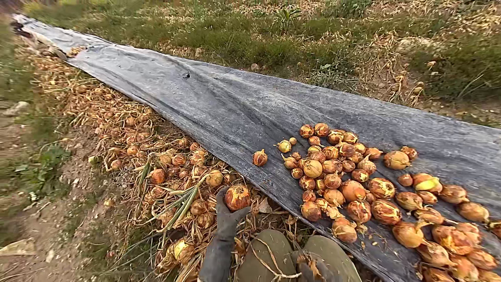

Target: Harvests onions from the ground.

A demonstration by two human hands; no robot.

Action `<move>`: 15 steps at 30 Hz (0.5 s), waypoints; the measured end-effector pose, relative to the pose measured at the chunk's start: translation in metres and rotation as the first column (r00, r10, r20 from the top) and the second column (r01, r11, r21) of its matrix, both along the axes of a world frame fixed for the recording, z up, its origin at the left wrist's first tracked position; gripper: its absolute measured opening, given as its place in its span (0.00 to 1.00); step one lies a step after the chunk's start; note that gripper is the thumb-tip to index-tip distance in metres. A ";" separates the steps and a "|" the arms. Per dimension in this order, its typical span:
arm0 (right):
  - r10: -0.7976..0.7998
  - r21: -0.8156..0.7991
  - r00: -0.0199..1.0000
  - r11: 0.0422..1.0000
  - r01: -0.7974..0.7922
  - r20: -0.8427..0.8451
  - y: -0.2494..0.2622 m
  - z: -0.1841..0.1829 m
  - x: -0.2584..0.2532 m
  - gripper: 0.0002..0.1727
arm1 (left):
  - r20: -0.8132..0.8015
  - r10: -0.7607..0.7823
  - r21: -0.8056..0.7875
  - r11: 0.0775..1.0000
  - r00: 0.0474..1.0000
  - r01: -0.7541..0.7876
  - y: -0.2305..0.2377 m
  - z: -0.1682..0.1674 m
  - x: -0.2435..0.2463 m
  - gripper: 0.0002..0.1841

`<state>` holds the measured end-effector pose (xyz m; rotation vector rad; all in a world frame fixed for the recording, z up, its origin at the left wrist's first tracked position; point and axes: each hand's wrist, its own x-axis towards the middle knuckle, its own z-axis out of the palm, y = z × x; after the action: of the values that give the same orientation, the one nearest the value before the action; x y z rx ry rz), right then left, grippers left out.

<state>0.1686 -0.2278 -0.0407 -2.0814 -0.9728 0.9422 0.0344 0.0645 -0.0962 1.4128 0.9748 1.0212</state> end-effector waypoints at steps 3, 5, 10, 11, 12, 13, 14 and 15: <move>-0.005 0.064 0.999 0.998 0.008 -0.048 0.026 0.008 -0.007 0.39 | -0.009 -0.277 0.137 0.951 0.961 0.276 -0.045 0.056 -0.037 0.60; -0.005 0.172 0.981 0.984 0.039 -0.192 0.042 0.015 -0.020 0.43 | -0.168 -0.392 0.204 0.884 0.905 0.421 -0.077 0.084 -0.054 0.58; -0.122 0.262 0.865 0.924 0.278 -0.486 0.036 0.010 -0.061 0.33 | -0.664 -0.478 0.034 0.749 0.575 0.662 -0.117 0.122 -0.083 0.57; -0.083 0.278 0.926 0.940 0.196 -0.369 0.033 0.006 -0.059 0.32 | -0.685 -0.511 -0.045 0.741 0.518 0.670 -0.119 0.123 -0.087 0.56; -0.010 0.331 0.985 0.941 0.067 -0.171 0.030 0.003 -0.056 0.30 | -0.664 -0.575 -0.150 0.728 0.477 0.669 -0.122 0.123 -0.091 0.56; 0.052 0.400 0.993 0.912 -0.090 0.105 0.027 -0.001 -0.051 0.27 | -0.601 -0.655 -0.271 0.706 0.458 0.654 -0.127 0.120 -0.093 0.54; 0.064 0.454 0.940 0.863 -0.222 0.336 0.027 -0.002 -0.045 0.25 | -0.488 -0.728 -0.383 0.674 0.482 0.631 -0.133 0.115 -0.094 0.50; 0.049 0.489 0.891 0.822 -0.293 0.452 0.027 -0.001 -0.039 0.26 | -0.355 -0.770 -0.462 0.637 0.530 0.617 -0.140 0.108 -0.096 0.46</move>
<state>0.1296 -0.2006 -0.0419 -1.7323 -1.4809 0.2207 -0.0621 -0.0753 0.0122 1.6571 0.7446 -0.1517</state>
